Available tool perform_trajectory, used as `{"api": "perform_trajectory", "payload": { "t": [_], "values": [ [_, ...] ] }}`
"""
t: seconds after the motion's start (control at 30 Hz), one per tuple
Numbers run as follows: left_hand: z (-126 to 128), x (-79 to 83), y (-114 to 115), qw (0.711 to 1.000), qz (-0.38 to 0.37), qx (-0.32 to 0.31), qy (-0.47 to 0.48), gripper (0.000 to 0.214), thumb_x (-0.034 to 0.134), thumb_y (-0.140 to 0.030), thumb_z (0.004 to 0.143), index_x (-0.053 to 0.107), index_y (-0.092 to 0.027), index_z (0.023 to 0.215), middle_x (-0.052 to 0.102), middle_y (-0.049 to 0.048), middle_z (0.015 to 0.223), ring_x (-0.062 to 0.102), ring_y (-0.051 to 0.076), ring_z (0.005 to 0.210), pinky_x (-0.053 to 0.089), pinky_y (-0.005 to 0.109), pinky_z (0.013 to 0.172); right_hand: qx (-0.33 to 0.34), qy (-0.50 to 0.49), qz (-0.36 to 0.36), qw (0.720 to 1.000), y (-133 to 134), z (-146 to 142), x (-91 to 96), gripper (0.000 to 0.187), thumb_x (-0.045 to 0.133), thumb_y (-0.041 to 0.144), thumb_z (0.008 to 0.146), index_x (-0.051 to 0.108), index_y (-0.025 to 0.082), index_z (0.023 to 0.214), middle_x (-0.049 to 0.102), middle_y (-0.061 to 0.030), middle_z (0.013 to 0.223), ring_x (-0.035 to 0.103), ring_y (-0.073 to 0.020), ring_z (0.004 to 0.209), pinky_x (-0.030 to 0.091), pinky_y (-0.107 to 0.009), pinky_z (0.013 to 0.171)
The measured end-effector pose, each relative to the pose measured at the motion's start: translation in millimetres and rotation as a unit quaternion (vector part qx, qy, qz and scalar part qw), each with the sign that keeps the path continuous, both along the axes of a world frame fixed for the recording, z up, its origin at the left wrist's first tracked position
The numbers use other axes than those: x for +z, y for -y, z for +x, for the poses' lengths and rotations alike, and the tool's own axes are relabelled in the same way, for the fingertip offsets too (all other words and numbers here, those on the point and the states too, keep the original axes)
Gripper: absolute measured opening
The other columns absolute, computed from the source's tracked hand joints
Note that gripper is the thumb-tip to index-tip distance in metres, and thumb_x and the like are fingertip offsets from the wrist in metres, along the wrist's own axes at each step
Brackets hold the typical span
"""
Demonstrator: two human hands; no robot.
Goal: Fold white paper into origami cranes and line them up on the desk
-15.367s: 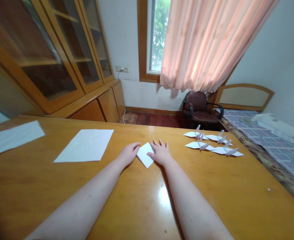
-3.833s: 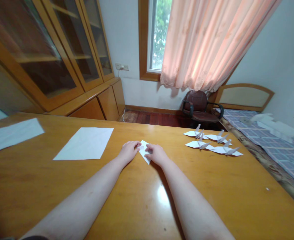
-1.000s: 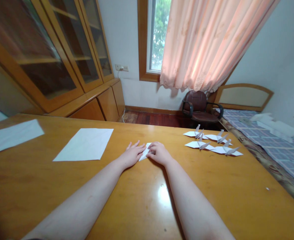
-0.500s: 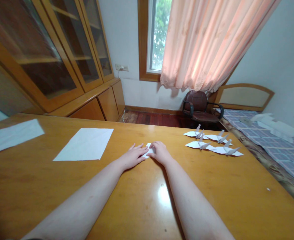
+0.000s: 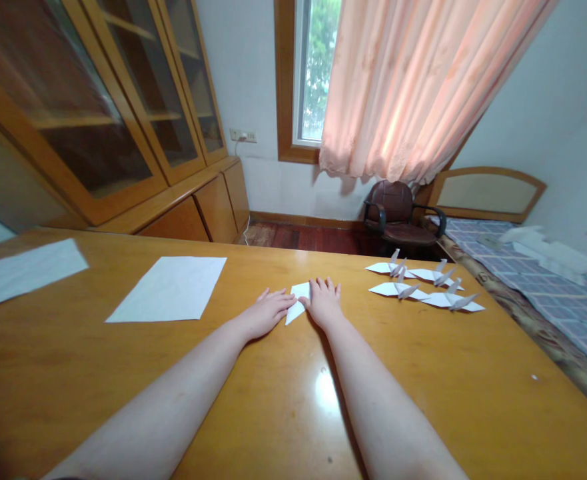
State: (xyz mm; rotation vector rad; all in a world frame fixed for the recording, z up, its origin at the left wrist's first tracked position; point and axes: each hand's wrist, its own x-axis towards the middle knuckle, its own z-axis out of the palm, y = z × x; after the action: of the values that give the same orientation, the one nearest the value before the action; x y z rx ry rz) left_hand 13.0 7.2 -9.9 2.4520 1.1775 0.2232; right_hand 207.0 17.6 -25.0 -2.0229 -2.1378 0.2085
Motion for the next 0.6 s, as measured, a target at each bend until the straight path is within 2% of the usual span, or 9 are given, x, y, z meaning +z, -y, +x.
{"api": "perform_trajectory", "payload": {
  "t": [0.13,0.23,0.43,0.6],
  "values": [
    [-1.3,2.5,0.3,1.0,0.011,-0.023,0.004,0.041,0.047,-0.037,0.088,0.048,-0.035,0.129,0.046,0.0005,0.139,0.03,0.025,0.134,0.008,0.058,0.11,-0.058,0.001,-0.016,0.998,-0.3,3.1,5.0,0.064,0.044,0.057,0.084,0.04,0.019,0.136,0.034,-0.0124,0.145,0.018,-0.0346,0.136,0.005,-0.059,0.106],
    [-2.7,4.3,1.5,0.999,0.019,-0.034,0.007,0.05,0.056,-0.048,0.08,0.049,-0.034,0.128,0.046,0.0022,0.14,0.028,0.027,0.134,0.004,0.058,0.11,-0.074,-0.011,-0.016,0.997,-0.5,4.7,6.7,0.063,0.044,0.057,0.084,0.042,0.019,0.135,0.035,-0.0108,0.145,0.02,-0.0341,0.135,0.006,-0.057,0.107],
    [-0.7,7.4,6.2,0.999,0.022,-0.041,0.013,0.05,0.052,-0.051,0.082,0.05,-0.029,0.127,0.04,0.0035,0.144,0.018,0.026,0.139,0.003,0.055,0.111,-0.094,-0.037,-0.003,0.995,-2.7,9.0,6.3,0.051,0.043,0.051,0.086,0.049,0.024,0.129,0.042,-0.0066,0.141,0.027,-0.0318,0.131,0.01,-0.055,0.107],
    [5.7,9.8,11.5,0.998,0.038,-0.042,0.018,0.049,0.056,-0.046,0.081,0.049,-0.026,0.125,0.051,0.0073,0.135,0.026,0.025,0.137,0.0,0.054,0.112,-0.087,-0.036,-0.014,0.995,-3.1,8.6,5.9,0.051,0.045,0.05,0.085,0.049,0.024,0.129,0.039,-0.0083,0.143,0.026,-0.0321,0.133,0.009,-0.056,0.107]
  ]
}}
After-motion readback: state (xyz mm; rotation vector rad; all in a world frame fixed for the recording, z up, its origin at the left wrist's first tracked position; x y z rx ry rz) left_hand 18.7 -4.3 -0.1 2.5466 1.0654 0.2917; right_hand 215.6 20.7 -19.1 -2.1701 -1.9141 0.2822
